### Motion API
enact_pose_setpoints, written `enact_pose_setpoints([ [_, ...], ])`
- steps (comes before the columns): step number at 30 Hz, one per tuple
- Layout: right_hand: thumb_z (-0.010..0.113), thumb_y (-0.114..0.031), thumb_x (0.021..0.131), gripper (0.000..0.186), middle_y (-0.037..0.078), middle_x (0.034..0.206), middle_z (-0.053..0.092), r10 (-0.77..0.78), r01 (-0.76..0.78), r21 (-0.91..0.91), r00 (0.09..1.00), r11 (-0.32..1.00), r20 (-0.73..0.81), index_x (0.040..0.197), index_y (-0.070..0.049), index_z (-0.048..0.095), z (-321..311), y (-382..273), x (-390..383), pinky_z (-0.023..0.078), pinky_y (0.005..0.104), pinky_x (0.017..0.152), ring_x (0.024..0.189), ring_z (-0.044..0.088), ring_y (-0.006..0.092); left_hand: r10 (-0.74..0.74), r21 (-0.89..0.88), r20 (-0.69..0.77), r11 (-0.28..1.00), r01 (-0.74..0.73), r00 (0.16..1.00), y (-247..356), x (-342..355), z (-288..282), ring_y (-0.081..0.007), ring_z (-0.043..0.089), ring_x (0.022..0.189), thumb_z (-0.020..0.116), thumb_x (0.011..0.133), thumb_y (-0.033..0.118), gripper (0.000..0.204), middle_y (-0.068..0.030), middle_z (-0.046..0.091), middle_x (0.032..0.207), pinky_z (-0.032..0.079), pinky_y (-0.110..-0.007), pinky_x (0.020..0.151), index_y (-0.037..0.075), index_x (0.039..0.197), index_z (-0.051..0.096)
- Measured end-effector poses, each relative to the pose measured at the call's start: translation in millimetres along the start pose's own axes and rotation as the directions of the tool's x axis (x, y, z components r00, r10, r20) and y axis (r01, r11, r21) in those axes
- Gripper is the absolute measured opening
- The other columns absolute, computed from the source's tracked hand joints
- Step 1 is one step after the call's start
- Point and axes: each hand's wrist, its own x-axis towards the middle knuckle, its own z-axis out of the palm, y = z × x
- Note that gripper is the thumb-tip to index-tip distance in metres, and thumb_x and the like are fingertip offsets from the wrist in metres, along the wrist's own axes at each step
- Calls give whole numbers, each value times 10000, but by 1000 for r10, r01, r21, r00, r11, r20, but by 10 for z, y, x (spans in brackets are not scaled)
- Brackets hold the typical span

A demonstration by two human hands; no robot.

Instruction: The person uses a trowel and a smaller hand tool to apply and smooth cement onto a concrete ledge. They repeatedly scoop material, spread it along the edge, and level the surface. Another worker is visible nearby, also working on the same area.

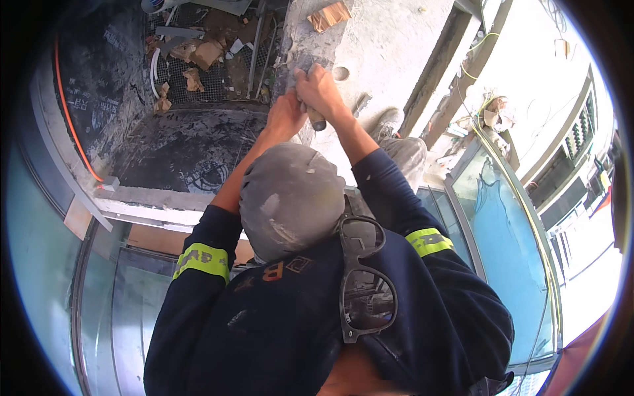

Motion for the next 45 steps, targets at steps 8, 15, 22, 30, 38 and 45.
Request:
enact_pose_setpoints([
  [8, 574, -247, 1077, 431, 229, 695, 710, 84, -53, -220, 987, 974, 135, 902, 142, 635, -116, -281, 76, 579, 422, 495, 513, 713, 283, 38, -37, 61, 999, -36, 997, -74, 82, -16, -521, 720, 994, 586, 1028, 296, 382, -353, 729, 944, 584, -563, 862, -76, 1102, 634],
  [15, 580, -278, 1077, 395, 196, 735, 724, 79, 138, -552, 933, 822, 351, 998, 103, 648, -305, -457, 308, 598, 399, 523, 515, 711, 255, -140, 67, 69, 988, 136, 988, 98, 92, -53, -566, 691, 980, 439, 1122, 343, 437, -389, 707, 938, 561, -621, 872, -54, 1125, 623],
  [22, 567, -315, 1086, 444, 192, 730, 715, 107, -106, -14, 984, 994, 145, 935, 100, 611, -206, -133, -110, 562, 417, 521, 539, 705, 266, 20, 17, -5, 1000, -20, 1000, 98, -78, -80, -526, 713, 995, 477, 1101, 403, 473, -337, 731, 943, 566, -589, 863, -47, 1140, 620],
  [30, 576, -234, 1025, 439, 316, 833, 751, 67, -73, -178, 997, 981, -38, 944, 180, 698, 43, -295, 162, 629, 439, 698, 669, 781, 348, -5, 16, 58, 1000, 4, 998, -215, 87, 100, -504, 718, 1046, 539, 1062, 364, 438, -339, 736, 1033, 579, -570, 897, -39, 1204, 635],
  [38, 512, -242, 1099, 352, 149, 840, 744, 118, -136, 82, 974, 987, 192, 1111, 38, 725, -507, -511, -20, 579, 350, 593, 680, 724, 181, -147, 10, 36, 989, 147, 989, 13, 71, -59, -351, 743, 762, 598, 1070, 334, 398, -234, 728, 840, 570, -470, 678, -55, 1142, 652],
  [45, 590, -221, 1068, 336, 95, 824, 674, -1, -83, 653, 992, 753, 129, 1235, 43, 712, -1180, 806, -336, 579, 350, 669, 695, 665, 174, 260, -697, 93, 706, -124, 961, 55, -576, -566, -86, 469, 582, 546, 1135, 382, 358, 36, 508, 739, 364, -280, 516, 33, 1118, 624],
])
